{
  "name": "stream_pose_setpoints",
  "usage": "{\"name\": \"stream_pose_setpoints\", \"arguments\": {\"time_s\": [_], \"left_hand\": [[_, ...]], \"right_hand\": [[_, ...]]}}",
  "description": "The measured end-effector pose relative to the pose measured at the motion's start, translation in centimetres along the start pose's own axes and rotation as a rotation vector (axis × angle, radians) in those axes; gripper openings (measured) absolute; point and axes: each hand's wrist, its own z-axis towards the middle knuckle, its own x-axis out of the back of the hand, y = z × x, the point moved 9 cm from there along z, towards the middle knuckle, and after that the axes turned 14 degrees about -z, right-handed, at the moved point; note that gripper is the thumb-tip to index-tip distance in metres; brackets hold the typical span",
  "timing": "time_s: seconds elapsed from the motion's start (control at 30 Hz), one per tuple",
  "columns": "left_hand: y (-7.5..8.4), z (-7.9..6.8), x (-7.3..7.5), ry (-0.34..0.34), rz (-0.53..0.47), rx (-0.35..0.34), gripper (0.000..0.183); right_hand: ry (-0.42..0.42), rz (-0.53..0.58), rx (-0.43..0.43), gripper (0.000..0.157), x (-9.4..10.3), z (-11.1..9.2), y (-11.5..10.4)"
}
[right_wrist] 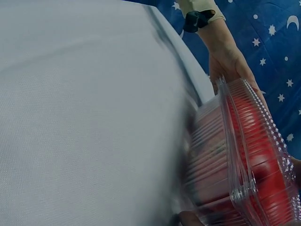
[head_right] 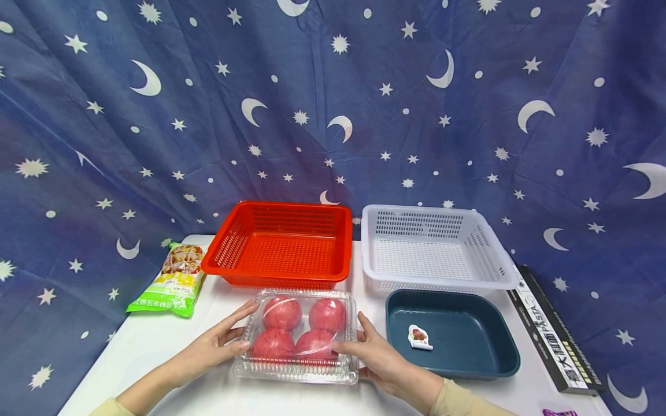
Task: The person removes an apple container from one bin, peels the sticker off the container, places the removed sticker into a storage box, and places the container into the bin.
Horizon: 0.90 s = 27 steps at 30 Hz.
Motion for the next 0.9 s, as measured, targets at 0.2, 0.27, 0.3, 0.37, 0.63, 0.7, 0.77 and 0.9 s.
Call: {"name": "stream_pose_setpoints", "arguments": {"time_s": [0.2,0.27,0.3,0.37,0.63,0.7,0.77,0.9], "left_hand": [[0.4,0.0,-0.1,-0.010,-0.001,-0.030,0.068],[0.4,-0.1,-0.1,-0.011,-0.011,-0.028,0.068],[0.3,-0.1,-0.1,-0.012,-0.018,-0.027,0.068],[0.1,-0.1,0.0,-0.012,-0.038,-0.018,0.068],[-0.7,-0.2,0.3,0.004,-0.113,0.036,0.070],[-0.6,-0.2,0.3,-0.001,-0.115,0.035,0.069],[-0.6,-0.1,0.3,-0.004,-0.119,0.033,0.069],[-0.6,-0.3,0.4,0.005,-0.116,0.032,0.068]], "right_hand": [[-0.011,0.018,-0.001,0.109,-0.5,0.2,0.2],[-0.013,0.035,0.013,0.109,-0.6,0.2,0.1],[-0.014,0.045,0.024,0.109,-0.6,0.2,0.1],[-0.018,0.064,0.039,0.107,-0.7,0.2,-0.2],[-0.049,0.117,0.053,0.105,-1.3,0.0,-0.5],[-0.051,0.143,0.054,0.106,-1.5,0.0,-0.4],[-0.041,0.156,0.059,0.106,-1.6,0.0,-0.3],[-0.020,0.137,0.067,0.103,-1.9,0.1,-0.2]]}}
